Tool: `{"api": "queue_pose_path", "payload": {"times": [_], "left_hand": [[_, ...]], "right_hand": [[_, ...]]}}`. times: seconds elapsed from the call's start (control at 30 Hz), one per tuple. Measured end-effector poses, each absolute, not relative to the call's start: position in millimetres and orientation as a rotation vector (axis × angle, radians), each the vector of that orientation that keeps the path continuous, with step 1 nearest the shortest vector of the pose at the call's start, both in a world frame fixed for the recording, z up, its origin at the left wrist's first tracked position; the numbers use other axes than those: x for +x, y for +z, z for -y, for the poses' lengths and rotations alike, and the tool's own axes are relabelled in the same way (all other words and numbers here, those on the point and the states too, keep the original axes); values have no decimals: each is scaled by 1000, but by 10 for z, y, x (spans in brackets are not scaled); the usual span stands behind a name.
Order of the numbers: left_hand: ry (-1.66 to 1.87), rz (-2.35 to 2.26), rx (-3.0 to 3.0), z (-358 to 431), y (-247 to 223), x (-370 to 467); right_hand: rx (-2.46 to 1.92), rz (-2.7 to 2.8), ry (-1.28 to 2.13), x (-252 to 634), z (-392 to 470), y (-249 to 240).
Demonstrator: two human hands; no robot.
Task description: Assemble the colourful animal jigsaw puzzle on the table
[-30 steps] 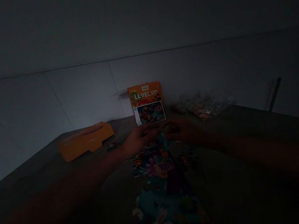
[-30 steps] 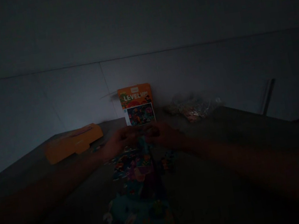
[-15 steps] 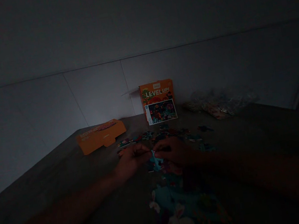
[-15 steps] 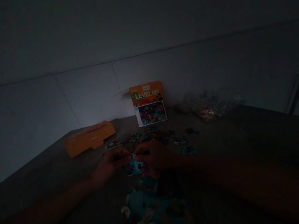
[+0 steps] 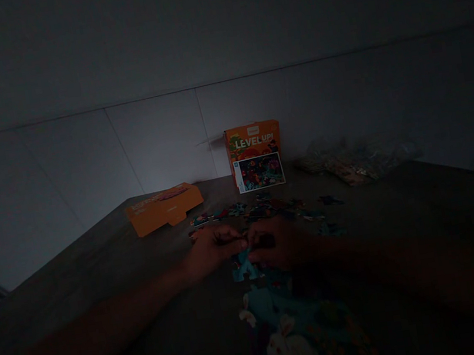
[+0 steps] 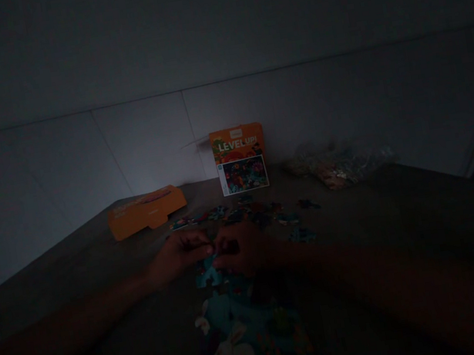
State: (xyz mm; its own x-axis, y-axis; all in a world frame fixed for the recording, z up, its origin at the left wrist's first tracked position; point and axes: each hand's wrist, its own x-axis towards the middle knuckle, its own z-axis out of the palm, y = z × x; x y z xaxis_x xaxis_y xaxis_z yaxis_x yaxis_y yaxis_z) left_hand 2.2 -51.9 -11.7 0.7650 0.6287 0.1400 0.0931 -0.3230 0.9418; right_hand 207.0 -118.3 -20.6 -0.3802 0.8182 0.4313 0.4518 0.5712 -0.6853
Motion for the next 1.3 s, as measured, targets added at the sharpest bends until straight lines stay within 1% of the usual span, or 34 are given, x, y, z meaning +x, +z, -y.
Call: {"api": "queue_pose_path", "payload": {"times": [0.23,0.47,0.73,1.0,1.3], "left_hand": [[468,-471,1928,534,-123,7],[461,-453,1971,520,-141,0],[488,-389,2006,561,-103,-13],[535,-268,2422,640,-16,-42],[515,-203,2524,643,0,-43]], "right_hand": [[-953,2185,378,2076,1184,-205],[-900,2265,352,2070,1170,-207],[-838,2315,396,2087,1142,-191],[-791,2346,391,2082,1156,-183],[-780,2331,329,2066,1162,-182]]}}
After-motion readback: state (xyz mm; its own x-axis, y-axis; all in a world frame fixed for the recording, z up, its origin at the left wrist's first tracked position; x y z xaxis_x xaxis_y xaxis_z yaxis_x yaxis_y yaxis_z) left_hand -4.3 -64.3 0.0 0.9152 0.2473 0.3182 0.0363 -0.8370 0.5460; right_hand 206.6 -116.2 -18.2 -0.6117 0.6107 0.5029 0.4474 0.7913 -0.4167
